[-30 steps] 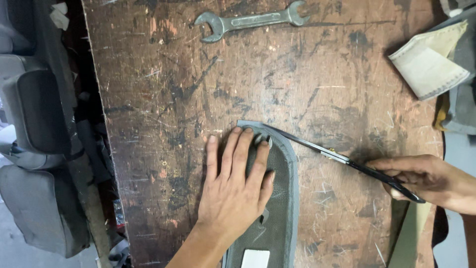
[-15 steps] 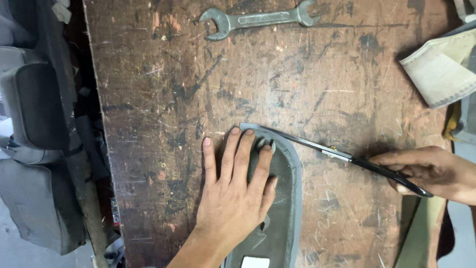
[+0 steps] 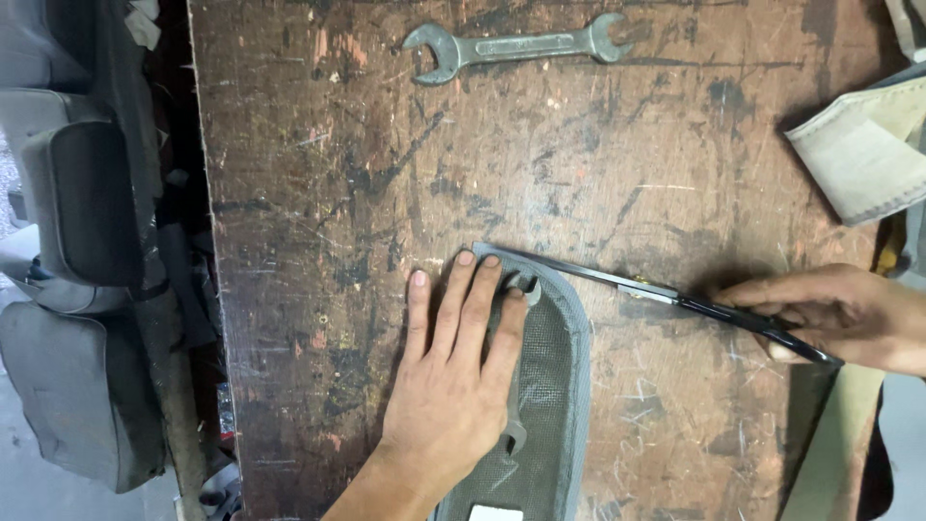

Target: The person uses shears to cut a gray carpet piece along a template on a wooden workbench. They measure with a ruler, trim the edges, and then mark the cut piece with a pencil before setting it aside.

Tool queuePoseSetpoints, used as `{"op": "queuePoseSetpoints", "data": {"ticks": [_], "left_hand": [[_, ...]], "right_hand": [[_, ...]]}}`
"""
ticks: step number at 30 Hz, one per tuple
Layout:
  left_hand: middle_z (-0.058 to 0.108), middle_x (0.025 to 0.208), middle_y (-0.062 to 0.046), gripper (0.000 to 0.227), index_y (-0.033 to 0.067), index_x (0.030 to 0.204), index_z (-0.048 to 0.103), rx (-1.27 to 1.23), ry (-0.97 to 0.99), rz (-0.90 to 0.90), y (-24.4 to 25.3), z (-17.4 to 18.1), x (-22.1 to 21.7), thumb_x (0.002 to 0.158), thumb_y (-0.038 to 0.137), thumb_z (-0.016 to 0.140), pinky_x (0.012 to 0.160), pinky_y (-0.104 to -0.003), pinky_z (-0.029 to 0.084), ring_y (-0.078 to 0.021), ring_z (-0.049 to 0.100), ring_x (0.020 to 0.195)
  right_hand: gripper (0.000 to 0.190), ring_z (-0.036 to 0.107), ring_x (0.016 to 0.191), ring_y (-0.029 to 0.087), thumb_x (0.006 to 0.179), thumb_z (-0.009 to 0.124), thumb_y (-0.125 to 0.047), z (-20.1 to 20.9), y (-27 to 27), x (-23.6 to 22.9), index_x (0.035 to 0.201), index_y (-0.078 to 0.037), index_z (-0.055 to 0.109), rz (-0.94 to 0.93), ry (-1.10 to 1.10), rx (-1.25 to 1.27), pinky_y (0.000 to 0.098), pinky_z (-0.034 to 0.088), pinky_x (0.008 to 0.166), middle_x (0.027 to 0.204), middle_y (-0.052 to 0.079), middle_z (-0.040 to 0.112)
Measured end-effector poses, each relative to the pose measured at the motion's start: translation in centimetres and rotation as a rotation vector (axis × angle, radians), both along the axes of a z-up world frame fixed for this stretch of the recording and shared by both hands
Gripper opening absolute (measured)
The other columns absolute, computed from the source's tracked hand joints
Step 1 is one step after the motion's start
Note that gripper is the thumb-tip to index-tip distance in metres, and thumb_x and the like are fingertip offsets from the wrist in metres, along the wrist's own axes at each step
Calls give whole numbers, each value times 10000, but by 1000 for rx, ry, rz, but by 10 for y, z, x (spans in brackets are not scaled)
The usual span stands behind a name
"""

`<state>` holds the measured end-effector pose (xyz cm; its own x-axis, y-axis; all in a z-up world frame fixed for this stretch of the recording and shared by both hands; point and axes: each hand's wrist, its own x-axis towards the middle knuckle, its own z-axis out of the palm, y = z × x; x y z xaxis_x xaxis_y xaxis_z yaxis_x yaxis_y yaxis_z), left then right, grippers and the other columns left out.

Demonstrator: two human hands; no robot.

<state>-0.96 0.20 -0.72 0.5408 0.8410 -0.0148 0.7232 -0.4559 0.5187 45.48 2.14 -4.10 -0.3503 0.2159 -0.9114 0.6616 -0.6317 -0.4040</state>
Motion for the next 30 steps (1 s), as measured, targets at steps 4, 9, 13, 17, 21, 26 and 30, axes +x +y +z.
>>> {"op": "queuePoseSetpoints", "data": {"ticks": [4, 9, 13, 17, 21, 26, 30], "left_hand": [[408, 1516, -312, 535, -52, 1382, 514, 7, -4, 6, -2, 0, 1, 886, 140, 571, 1210, -691, 161, -482, 321, 1476], [457, 1350, -268, 530, -50, 1381, 518, 6, -2, 36, -5, -1, 2, 894, 150, 582, 1206, -729, 168, -456, 377, 1410], [453, 1329, -276, 531, -55, 1378, 516, 32, 30, 30, -4, -4, 3, 890, 143, 583, 1193, -730, 176, -456, 383, 1395], [447, 1329, -283, 519, -56, 1382, 519, 43, 39, 27, -5, -3, 2, 907, 144, 583, 1198, -727, 173, -452, 378, 1397], [449, 1330, -274, 527, -50, 1375, 529, 45, 48, 26, -6, -1, 3, 890, 149, 582, 1202, -720, 166, -446, 378, 1400], [444, 1344, -262, 543, -40, 1378, 514, 39, 56, 36, -6, -4, 4, 867, 131, 581, 1214, -701, 162, -434, 372, 1412], [424, 1360, -265, 541, -10, 1412, 504, 19, 69, 34, -3, -3, 5, 892, 120, 571, 1216, -706, 149, -437, 340, 1422]], "right_hand": [[738, 698, 1006, 245, 817, 737, 74, 5, 11, -12, 1514, -103, 572, 90, -165, -3, 389, 578, 946, 1112, 136, 667], [713, 711, 982, 243, 761, 672, 127, 22, 32, -43, 1446, -54, 593, 14, 54, 59, 420, 586, 891, 1107, 134, 669], [685, 681, 986, 366, 907, 666, 95, 29, 53, -65, 1508, -193, 510, 194, -414, -124, 520, 562, 910, 1165, 147, 673], [766, 655, 1137, 235, 798, 641, 145, 23, 63, -52, 1492, -176, 584, 194, -158, 50, 433, 537, 956, 1281, 70, 661], [799, 660, 1172, 265, 735, 557, 211, -5, 47, -5, 1490, -50, 588, 113, 195, 285, 404, 504, 955, 1373, 132, 635], [715, 660, 890, 272, 853, 624, 142, -7, -63, 50, 1536, -68, 583, -228, -89, 314, 422, 560, 750, 1167, 147, 675], [546, 694, 795, 225, 849, 655, 24, 18, -225, 3, 1394, 7, 662, -827, -101, 316, 384, 585, 697, 906, 143, 742]]}}
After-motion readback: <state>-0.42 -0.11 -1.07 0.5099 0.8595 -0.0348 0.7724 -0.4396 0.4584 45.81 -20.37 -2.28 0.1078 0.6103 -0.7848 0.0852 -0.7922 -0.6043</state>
